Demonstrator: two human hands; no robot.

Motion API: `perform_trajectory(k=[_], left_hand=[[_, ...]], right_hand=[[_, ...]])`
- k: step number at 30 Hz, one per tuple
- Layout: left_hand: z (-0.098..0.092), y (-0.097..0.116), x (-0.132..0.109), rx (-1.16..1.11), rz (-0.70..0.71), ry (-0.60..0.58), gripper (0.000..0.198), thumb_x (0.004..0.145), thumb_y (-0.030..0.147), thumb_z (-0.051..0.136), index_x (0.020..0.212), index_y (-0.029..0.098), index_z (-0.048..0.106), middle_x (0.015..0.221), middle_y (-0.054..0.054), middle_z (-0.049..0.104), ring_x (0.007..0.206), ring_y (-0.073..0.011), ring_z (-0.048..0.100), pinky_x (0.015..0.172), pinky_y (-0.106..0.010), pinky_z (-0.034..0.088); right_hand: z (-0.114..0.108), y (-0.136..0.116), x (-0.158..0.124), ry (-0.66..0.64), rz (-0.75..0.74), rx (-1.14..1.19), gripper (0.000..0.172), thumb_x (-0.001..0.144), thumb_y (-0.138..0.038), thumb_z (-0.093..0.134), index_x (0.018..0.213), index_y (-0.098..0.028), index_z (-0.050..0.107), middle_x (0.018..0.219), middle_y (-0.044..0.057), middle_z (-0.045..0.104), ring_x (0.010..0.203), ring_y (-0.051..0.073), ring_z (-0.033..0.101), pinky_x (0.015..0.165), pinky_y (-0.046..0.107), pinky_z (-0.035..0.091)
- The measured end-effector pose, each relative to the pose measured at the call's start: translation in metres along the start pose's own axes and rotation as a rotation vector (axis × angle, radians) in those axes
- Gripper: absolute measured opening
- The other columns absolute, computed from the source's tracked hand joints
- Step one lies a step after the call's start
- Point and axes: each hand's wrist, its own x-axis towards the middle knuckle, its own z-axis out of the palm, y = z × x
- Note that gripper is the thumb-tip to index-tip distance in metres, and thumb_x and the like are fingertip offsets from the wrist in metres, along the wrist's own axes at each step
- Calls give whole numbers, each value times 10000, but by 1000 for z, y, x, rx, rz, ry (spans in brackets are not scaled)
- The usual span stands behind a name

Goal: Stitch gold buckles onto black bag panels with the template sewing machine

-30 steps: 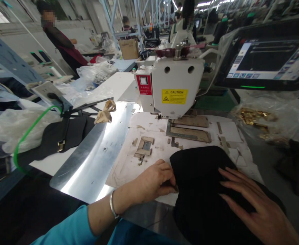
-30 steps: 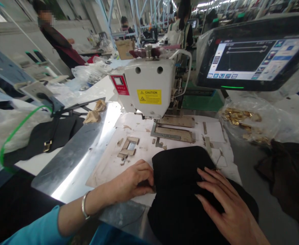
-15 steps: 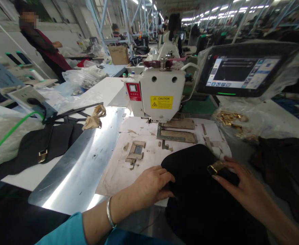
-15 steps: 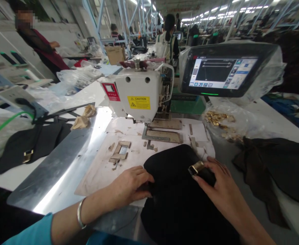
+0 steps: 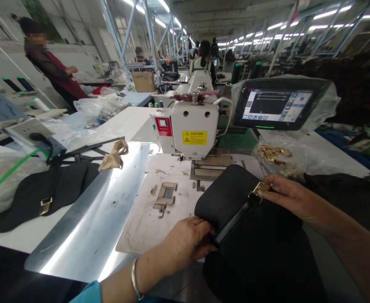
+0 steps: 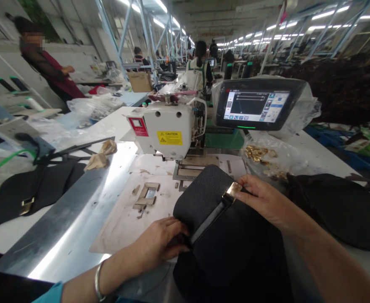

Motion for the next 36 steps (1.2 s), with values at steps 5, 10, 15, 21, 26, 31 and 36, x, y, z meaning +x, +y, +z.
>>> perform_trajectory(k=[5, 10, 15, 21, 26, 31, 36], left_hand=[[0, 0, -2, -48, 13, 35, 223, 883, 280, 704, 1055, 180, 602, 924, -40, 666, 848, -186, 620, 738, -256, 459], [-3, 7, -4, -166, -2, 76, 153, 887, 217, 684, 1018, 171, 619, 936, -45, 639, 861, -173, 609, 755, -247, 466], [-2, 26, 13, -325, -106, 238, 145, 848, 138, 703, 976, 170, 643, 977, -40, 610, 878, -153, 604, 770, -233, 479], [-2, 46, 43, -98, -322, 147, 161, 855, 182, 713, 1000, 145, 653, 1027, -68, 634, 908, -201, 619, 822, -301, 521], [5, 50, 55, 106, -372, -27, 128, 946, 185, 576, 1021, 110, 648, 1052, -104, 647, 949, -230, 624, 875, -338, 532], [10, 47, 58, 176, -256, -60, 146, 922, 185, 560, 986, 86, 647, 991, -123, 655, 960, -259, 620, 937, -389, 512], [8, 44, 56, -40, -329, 46, 115, 892, 169, 643, 1002, 139, 644, 1036, -81, 651, 964, -216, 627, 872, -313, 528]], right_hand=[[-3, -7, 5, -5, 60, 65, 414, 752, -587, 752, 884, -210, 644, 847, 31, 698, 756, 193, 629, 675, 298, 498], [-3, -5, 9, 7, 102, 130, 415, 728, -565, 785, 884, -213, 630, 833, 15, 698, 747, 172, 624, 662, 269, 492], [11, -2, 1, 59, 135, 196, 406, 738, -548, 779, 899, -208, 628, 819, 14, 679, 750, 183, 627, 652, 273, 499], [41, 4, -19, 179, 95, 154, 458, 728, -609, 741, 936, -215, 630, 861, 47, 683, 819, 228, 631, 702, 310, 522], [55, 5, -28, 231, 59, 29, 480, 727, -672, 685, 860, -215, 620, 804, 54, 671, 778, 238, 624, 664, 317, 500], [51, 23, -29, 250, 48, 65, 454, 761, -641, 681, 914, -217, 632, 841, 46, 673, 816, 233, 616, 719, 320, 488], [49, 38, -30, 245, 62, 157, 377, 805, -581, 682, 947, -235, 640, 888, 22, 664, 868, 214, 590, 746, 292, 471]])
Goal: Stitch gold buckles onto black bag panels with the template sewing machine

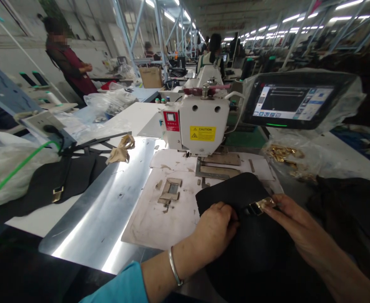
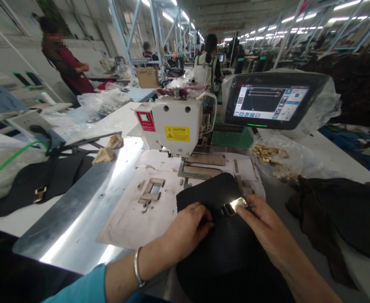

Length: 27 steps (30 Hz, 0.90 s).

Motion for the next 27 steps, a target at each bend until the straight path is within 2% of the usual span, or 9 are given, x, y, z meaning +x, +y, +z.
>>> perform_trajectory(k=[5, 10, 14, 19, 23, 27], left_hand=[[12, -5, 5, -19, -7, 77, 105, 887, 250, 698, 957, 183, 657, 1005, -44, 654, 943, -208, 629, 844, -307, 524], [16, -6, 12, 125, 63, 33, 110, 939, 282, 616, 940, 177, 649, 971, -50, 651, 930, -215, 624, 843, -322, 528], [17, -4, 12, 209, 122, 32, 135, 945, 276, 599, 950, 146, 632, 971, -72, 649, 937, -238, 615, 866, -364, 531], [20, -6, 10, 97, 117, 94, 100, 912, 239, 672, 973, 163, 649, 980, -44, 665, 942, -205, 626, 852, -312, 529], [22, -7, 11, 116, 148, 90, 74, 906, 241, 686, 933, 176, 664, 953, -28, 676, 922, -199, 630, 843, -304, 525], [25, -6, 13, 230, 175, 97, 73, 940, 228, 621, 917, 163, 646, 937, -40, 670, 900, -208, 619, 844, -323, 527]], right_hand=[[3, 1, -2, 54, 2, 55, 372, 744, -570, 736, 899, -236, 691, 906, 33, 685, 927, 241, 591, 786, 297, 482], [6, 2, -5, 36, 101, 174, 363, 679, -541, 795, 894, -255, 731, 928, 40, 711, 943, 278, 627, 795, 339, 536], [6, 6, -6, 81, 123, 213, 380, 668, -544, 812, 920, -269, 739, 972, 32, 728, 1037, 293, 630, 886, 352, 528], [8, 8, -7, -69, 205, 152, 424, 688, -554, 808, 940, -226, 713, 961, 61, 746, 981, 305, 663, 862, 394, 527], [11, 11, -7, -71, 191, 95, 434, 692, -575, 794, 896, -201, 710, 949, 80, 750, 960, 303, 667, 865, 404, 513], [12, 15, -6, -80, 169, 84, 412, 716, -563, 783, 894, -202, 693, 922, 67, 745, 905, 279, 673, 823, 387, 521]])
